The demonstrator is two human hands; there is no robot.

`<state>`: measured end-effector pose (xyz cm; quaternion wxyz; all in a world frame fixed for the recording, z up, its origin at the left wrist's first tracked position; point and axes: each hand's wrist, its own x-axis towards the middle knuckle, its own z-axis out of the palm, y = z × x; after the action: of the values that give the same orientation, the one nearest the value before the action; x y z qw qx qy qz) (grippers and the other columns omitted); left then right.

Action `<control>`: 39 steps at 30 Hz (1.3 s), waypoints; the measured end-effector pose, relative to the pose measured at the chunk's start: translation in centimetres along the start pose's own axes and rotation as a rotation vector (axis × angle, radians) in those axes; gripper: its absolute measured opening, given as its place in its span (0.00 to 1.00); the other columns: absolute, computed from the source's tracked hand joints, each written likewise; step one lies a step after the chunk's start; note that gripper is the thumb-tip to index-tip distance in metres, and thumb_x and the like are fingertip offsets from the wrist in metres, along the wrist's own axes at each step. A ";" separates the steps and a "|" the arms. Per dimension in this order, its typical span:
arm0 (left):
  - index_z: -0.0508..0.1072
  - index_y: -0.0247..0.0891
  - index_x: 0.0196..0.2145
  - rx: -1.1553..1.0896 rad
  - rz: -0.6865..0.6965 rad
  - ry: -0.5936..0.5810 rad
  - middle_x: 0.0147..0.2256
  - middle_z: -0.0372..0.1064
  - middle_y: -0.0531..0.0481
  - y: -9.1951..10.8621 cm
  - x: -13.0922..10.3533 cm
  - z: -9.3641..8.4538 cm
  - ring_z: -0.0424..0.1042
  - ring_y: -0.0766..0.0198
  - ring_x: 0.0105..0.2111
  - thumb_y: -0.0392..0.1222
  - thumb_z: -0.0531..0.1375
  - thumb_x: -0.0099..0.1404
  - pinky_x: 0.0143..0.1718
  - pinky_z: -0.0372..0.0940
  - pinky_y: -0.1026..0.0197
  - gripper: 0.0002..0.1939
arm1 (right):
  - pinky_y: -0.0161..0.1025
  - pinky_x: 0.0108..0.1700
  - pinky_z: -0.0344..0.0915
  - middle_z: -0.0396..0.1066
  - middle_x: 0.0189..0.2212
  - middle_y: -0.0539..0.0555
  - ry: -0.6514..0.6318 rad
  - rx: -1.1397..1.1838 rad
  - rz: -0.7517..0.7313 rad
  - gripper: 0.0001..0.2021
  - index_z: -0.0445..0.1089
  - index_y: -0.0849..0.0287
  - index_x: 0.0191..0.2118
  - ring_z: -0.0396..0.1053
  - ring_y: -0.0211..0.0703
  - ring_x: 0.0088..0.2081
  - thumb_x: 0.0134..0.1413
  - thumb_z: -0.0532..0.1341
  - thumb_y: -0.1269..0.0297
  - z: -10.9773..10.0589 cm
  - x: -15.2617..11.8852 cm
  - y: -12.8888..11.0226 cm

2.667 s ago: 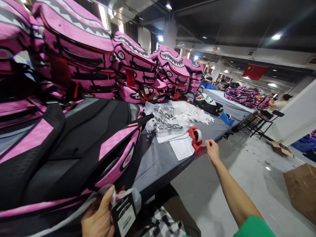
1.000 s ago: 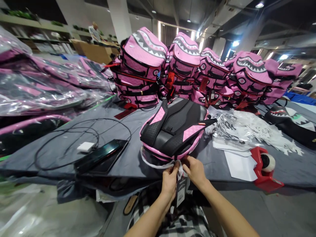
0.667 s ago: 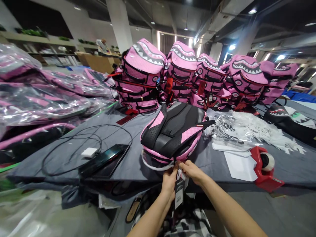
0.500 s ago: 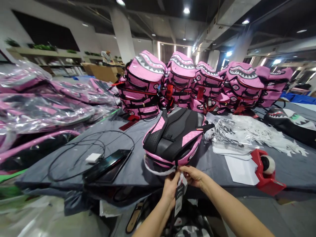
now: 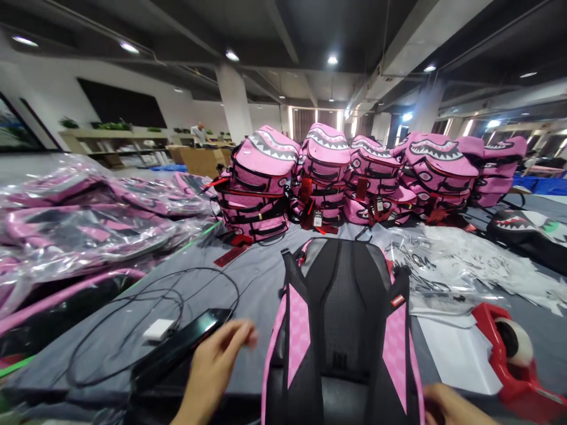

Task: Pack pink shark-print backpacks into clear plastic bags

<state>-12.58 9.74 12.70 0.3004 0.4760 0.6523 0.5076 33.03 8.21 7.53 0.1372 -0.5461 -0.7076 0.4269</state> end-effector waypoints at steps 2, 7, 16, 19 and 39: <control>0.75 0.39 0.33 -0.017 -0.086 0.025 0.31 0.76 0.46 2.7 6.6 3.0 0.74 0.57 0.30 0.72 0.59 0.49 0.38 0.71 0.55 0.31 | 0.34 0.25 0.63 0.68 0.19 0.50 0.289 -0.182 0.000 0.20 0.79 0.57 0.37 0.67 0.42 0.22 0.43 0.68 0.47 -2.8 0.7 -1.0; 0.68 0.38 0.19 0.046 -0.169 0.036 0.19 0.67 0.46 6.0 18.4 10.1 0.72 0.55 0.24 0.59 0.63 0.51 0.23 0.64 0.59 0.20 | 0.30 0.28 0.63 0.71 0.25 0.49 0.506 -0.374 -0.377 0.13 0.75 0.53 0.44 0.68 0.37 0.23 0.62 0.57 0.53 -4.0 4.3 -8.5; 0.66 0.40 0.23 0.010 0.228 -0.031 0.20 0.60 0.57 11.9 20.1 6.5 0.62 0.66 0.23 0.57 0.62 0.50 0.23 0.54 0.66 0.18 | 0.40 0.47 0.68 0.70 0.45 0.57 0.493 -0.302 -0.654 0.17 0.68 0.55 0.54 0.72 0.45 0.43 0.59 0.60 0.70 -3.2 21.0 -20.0; 0.66 0.39 0.22 -0.015 0.281 -0.123 0.18 0.56 0.59 12.8 18.6 6.4 0.56 0.69 0.19 0.62 0.65 0.46 0.20 0.50 0.66 0.23 | 0.49 0.60 0.60 0.65 0.57 0.59 0.509 -0.309 -0.727 0.23 0.68 0.54 0.55 0.63 0.49 0.59 0.53 0.63 0.75 -3.5 27.0 -23.9; 0.61 0.39 0.17 -0.281 0.182 -0.278 0.15 0.53 0.59 14.2 17.5 10.6 0.51 0.73 0.16 0.68 0.67 0.40 0.18 0.46 0.67 0.30 | 0.32 0.32 0.57 0.62 0.17 0.44 0.069 -0.020 -0.490 0.09 0.66 0.57 0.22 0.64 0.37 0.26 0.51 0.62 0.71 -0.2 18.0 -20.2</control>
<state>-5.22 30.37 24.51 0.4039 0.5518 0.4819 0.5479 13.34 23.56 18.00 0.2554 -0.3735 -0.8180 0.3551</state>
